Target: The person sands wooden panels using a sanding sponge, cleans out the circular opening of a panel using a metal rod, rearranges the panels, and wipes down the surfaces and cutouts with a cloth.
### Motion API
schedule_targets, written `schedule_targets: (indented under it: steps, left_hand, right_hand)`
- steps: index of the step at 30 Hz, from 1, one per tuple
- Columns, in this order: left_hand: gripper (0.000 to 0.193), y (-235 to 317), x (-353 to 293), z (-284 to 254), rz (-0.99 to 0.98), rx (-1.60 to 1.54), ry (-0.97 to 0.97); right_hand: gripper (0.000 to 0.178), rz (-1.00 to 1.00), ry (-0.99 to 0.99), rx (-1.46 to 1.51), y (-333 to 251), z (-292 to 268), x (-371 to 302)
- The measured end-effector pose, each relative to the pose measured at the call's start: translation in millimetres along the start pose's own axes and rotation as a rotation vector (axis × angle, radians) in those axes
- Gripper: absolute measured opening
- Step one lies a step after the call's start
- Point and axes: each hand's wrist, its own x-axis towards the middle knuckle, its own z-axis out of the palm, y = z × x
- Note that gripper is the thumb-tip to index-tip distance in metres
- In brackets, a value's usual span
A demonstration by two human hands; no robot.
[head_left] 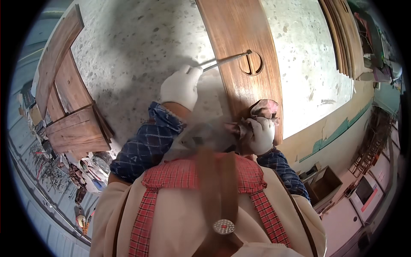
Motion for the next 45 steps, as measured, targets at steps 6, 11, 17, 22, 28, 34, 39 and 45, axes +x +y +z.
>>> schedule_targets:
  steps: [6, 11, 17, 22, 28, 34, 39, 45]
  left_hand:
    - [0.03, -5, -13, 7, -0.024, -0.231, 0.155]
    - [0.019, -20, -42, -15, -0.131, -0.426, 0.249]
    - [0.024, -19, -72, -22, -0.336, -0.9, 0.233]
    - [0.085, -32, -113, -37, -0.06, -1.23, 0.062]
    - [0.04, -85, -209, -92, -0.202, -0.638, 0.219]
    - [0.058, -273, -364, -154, -0.701, -0.82, 1.076]
    - [0.078, -443, -476, -190, -1.541, -0.349, 1.029]
    - [0.088, -523, -600, -208, -1.878, -0.551, 0.978]
  right_hand:
    - [0.031, 0.002, 0.052, -0.063, -10, 0, 33]
    - [0.036, -0.188, 0.278, -0.066, 18, 15, 150]
    - [0.02, -0.132, 0.444, -0.274, 14, 28, 264]
    - [0.036, 0.292, -0.252, 1.19, -111, 71, 159]
    - [0.088, -0.245, -0.416, 0.657, -159, 8, 71]
    - [0.084, -0.216, -0.482, -0.195, -140, 19, -7]
    - [0.082, -0.099, -0.251, -0.22, -135, 38, -34]
    - [0.109, -0.364, -0.635, -0.505, -143, 29, -37]
